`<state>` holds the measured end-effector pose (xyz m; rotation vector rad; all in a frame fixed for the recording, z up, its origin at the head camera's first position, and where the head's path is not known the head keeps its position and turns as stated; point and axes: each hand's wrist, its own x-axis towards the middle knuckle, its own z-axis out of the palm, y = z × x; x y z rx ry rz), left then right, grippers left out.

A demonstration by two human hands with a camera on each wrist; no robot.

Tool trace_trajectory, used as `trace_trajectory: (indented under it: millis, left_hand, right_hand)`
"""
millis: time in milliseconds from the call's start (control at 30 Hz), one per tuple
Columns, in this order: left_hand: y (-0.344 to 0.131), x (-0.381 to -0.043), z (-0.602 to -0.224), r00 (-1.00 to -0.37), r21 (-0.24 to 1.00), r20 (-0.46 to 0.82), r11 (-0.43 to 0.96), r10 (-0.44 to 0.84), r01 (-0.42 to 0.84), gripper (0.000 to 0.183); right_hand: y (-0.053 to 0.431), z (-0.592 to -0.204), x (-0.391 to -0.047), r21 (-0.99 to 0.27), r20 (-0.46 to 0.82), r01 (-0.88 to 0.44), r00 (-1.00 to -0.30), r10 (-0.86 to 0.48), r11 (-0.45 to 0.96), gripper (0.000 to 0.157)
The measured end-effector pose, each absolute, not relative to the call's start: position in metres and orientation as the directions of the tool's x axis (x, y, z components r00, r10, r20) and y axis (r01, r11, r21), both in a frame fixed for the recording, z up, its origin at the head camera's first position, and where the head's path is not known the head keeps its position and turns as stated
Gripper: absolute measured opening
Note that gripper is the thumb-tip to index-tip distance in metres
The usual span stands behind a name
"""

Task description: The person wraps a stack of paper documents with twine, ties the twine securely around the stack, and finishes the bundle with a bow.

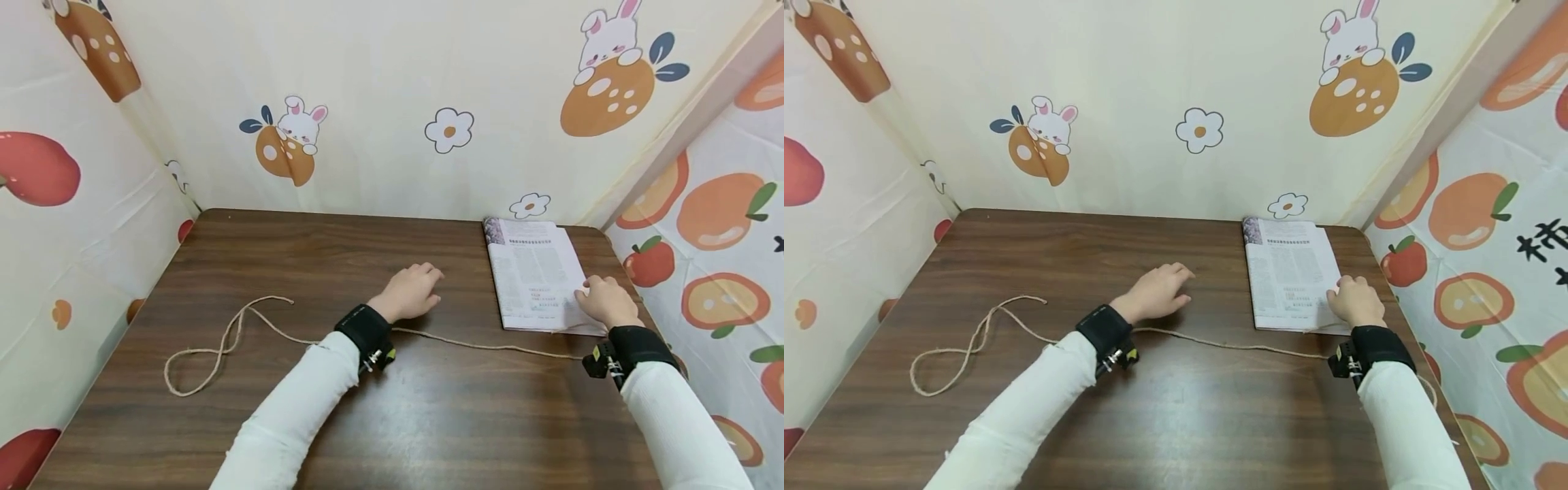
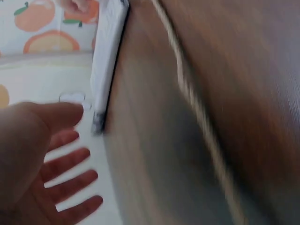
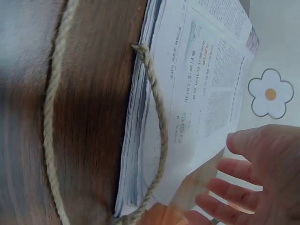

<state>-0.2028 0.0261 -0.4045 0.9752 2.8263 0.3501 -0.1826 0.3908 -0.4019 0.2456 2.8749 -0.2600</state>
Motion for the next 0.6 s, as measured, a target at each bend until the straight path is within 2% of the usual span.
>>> trace_trajectory:
  millis: [300, 433, 600]
  left_hand:
    - [0.083, -0.195, -0.411, -0.868, 0.555, -0.123, 0.759, 0.480, 0.341, 0.048]
    - [0.108, -0.197, -0.413, -0.881, 0.684, -0.201, 0.705, 0.428, 0.186, 0.052]
    - [0.131, -0.197, -0.415, -0.870, 0.800, -0.338, 0.596, 0.359, -0.064, 0.056]
  right_hand:
    - [0.401, -0.403, -0.190, -0.156, -0.286, 0.197, -0.947, 0.147, 0.968, 0.057]
    - [0.404, -0.402, -0.196, -0.152, -0.316, 0.207, -0.937, 0.151, 0.966, 0.058]
    - [0.409, -0.407, -0.201, -0.148, -0.393, 0.257, -0.901, 0.182, 0.955, 0.060]
